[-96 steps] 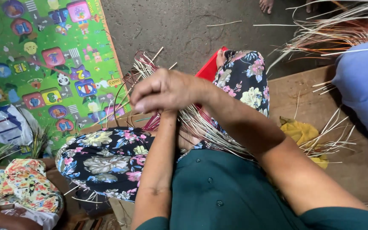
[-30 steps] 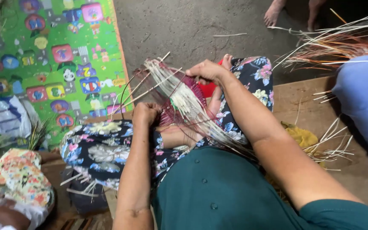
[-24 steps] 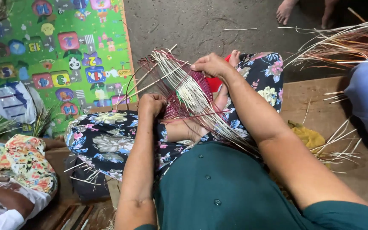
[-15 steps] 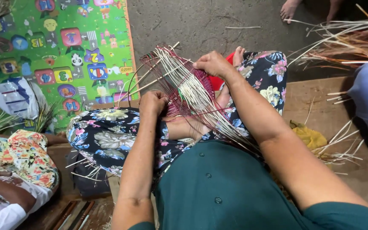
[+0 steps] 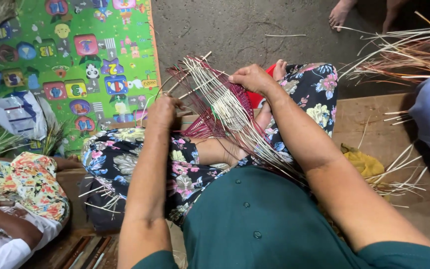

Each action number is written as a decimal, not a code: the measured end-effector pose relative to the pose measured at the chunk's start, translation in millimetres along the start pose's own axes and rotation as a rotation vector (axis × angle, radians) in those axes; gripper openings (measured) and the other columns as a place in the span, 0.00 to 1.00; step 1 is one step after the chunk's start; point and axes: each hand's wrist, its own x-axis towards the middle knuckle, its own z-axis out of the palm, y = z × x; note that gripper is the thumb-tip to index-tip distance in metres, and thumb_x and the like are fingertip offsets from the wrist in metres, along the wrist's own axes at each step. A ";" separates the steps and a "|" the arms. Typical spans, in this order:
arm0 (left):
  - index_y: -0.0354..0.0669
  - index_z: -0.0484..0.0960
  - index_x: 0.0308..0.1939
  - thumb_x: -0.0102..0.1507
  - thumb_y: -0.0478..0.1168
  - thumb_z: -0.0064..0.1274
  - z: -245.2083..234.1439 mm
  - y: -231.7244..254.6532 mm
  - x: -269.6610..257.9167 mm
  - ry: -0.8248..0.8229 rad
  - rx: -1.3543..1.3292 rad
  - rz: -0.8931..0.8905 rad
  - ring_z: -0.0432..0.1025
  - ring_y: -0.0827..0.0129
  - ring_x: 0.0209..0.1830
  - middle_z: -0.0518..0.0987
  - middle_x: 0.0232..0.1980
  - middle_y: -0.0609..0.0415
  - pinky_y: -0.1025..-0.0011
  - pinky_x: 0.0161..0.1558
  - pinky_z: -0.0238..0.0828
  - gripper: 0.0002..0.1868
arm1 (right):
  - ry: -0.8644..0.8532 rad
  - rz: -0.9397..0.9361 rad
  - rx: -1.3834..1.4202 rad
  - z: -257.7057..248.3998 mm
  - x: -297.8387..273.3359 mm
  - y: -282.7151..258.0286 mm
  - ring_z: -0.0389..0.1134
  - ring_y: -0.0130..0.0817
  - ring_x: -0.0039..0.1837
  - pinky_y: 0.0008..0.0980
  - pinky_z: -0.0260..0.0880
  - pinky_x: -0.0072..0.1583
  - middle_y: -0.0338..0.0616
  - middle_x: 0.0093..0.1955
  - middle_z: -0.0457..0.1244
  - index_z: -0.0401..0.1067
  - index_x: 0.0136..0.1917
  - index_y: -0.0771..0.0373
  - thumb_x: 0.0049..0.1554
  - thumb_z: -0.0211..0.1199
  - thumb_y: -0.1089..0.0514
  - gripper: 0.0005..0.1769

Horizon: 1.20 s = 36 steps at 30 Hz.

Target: Weaving long natural fibers together by hand to create a structured woven object.

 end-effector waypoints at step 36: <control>0.51 0.79 0.25 0.52 0.51 0.47 12.1 28.4 -6.5 -0.034 -0.697 -0.208 0.68 0.70 0.30 0.74 0.22 0.58 0.73 0.36 0.62 0.11 | -0.020 0.030 0.019 -1.7 -3.5 -8.9 0.64 0.33 0.47 0.28 0.61 0.49 0.37 0.40 0.64 0.72 0.41 0.46 0.41 0.59 0.42 0.15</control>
